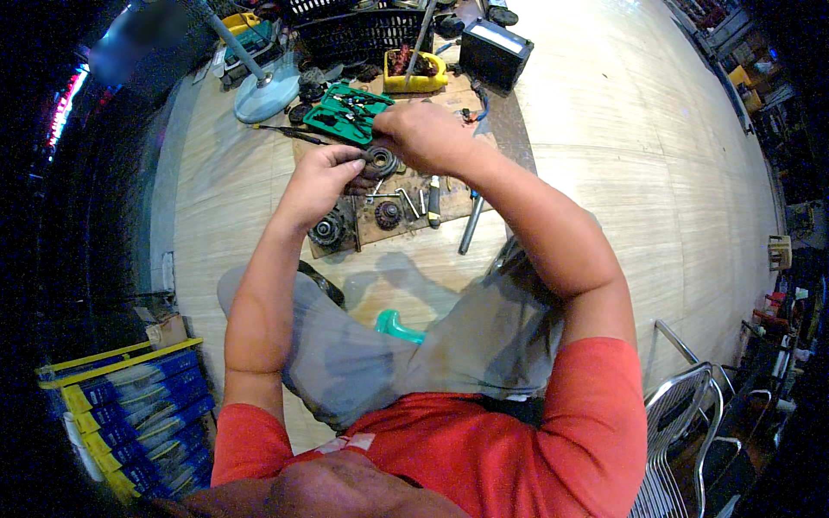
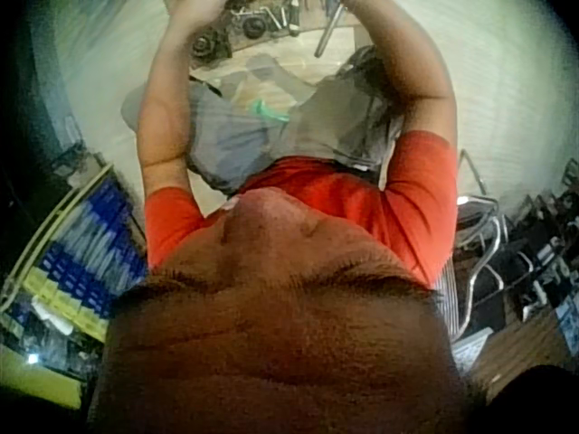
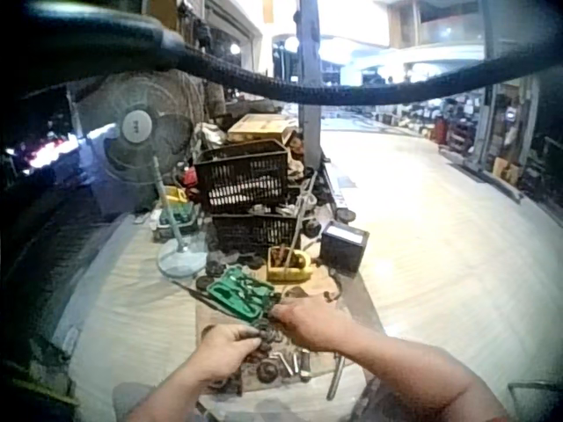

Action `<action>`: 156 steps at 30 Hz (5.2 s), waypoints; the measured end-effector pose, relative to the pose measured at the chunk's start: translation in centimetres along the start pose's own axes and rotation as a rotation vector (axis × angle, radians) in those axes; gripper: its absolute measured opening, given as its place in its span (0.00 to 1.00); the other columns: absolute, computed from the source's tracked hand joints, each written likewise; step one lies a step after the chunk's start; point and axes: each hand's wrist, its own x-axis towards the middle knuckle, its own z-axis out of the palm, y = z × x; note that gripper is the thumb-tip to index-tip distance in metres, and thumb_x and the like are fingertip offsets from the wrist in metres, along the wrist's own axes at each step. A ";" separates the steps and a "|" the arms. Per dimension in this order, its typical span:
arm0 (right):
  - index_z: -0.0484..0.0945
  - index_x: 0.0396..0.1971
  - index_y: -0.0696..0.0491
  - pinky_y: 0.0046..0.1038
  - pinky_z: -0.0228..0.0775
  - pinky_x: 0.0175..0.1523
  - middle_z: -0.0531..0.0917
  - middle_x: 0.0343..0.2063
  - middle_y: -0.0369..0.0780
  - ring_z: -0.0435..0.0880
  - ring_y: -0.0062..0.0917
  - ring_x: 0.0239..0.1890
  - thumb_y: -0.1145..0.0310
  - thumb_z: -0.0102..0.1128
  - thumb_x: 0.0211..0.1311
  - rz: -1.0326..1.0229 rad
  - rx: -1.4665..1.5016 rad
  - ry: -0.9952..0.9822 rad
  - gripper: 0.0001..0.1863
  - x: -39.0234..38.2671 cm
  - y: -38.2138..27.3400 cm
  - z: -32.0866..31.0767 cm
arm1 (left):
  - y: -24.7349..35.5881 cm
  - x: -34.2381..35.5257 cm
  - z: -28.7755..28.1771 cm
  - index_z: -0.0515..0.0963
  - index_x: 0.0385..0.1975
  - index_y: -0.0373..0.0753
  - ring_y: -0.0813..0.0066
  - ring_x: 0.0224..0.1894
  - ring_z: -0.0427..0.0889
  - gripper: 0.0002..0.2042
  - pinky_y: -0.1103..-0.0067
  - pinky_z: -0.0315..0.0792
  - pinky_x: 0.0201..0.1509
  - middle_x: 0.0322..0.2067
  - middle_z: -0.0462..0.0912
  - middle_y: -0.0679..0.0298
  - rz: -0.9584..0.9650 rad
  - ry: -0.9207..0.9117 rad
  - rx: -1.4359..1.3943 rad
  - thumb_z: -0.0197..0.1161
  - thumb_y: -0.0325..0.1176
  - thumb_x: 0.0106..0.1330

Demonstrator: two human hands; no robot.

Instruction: The person uses pliers and a screwdriver to disassemble a mechanical motor assembly, prying off small components and manipulating internal wire connections.

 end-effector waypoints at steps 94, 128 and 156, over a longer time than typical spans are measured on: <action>0.73 0.28 0.55 0.39 0.72 0.31 0.76 0.24 0.44 0.79 0.40 0.28 0.66 0.59 0.56 0.079 -0.055 0.309 0.08 0.4 -4.6 3.9 | -1.7 2.0 2.7 0.78 0.43 0.31 0.73 0.40 0.81 0.09 0.79 0.75 0.47 0.39 0.82 0.59 0.348 0.276 -0.852 0.52 0.21 0.68; 0.71 0.33 0.57 0.43 0.69 0.37 0.79 0.29 0.49 0.78 0.48 0.35 0.66 0.58 0.61 0.231 0.147 0.167 0.10 0.9 -4.0 4.1 | -1.0 2.4 -0.5 0.76 0.42 0.30 0.54 0.49 0.80 0.08 0.64 0.75 0.55 0.43 0.81 0.50 0.351 0.182 -0.978 0.49 0.23 0.70; 0.76 0.32 0.53 0.42 0.71 0.41 0.79 0.30 0.45 0.80 0.44 0.38 0.67 0.58 0.56 -0.073 0.076 -0.103 0.07 0.8 2.0 3.0 | 1.4 -0.5 -1.9 0.76 0.44 0.30 0.63 0.37 0.85 0.10 0.70 0.81 0.42 0.36 0.84 0.54 0.007 -0.152 -0.373 0.53 0.28 0.69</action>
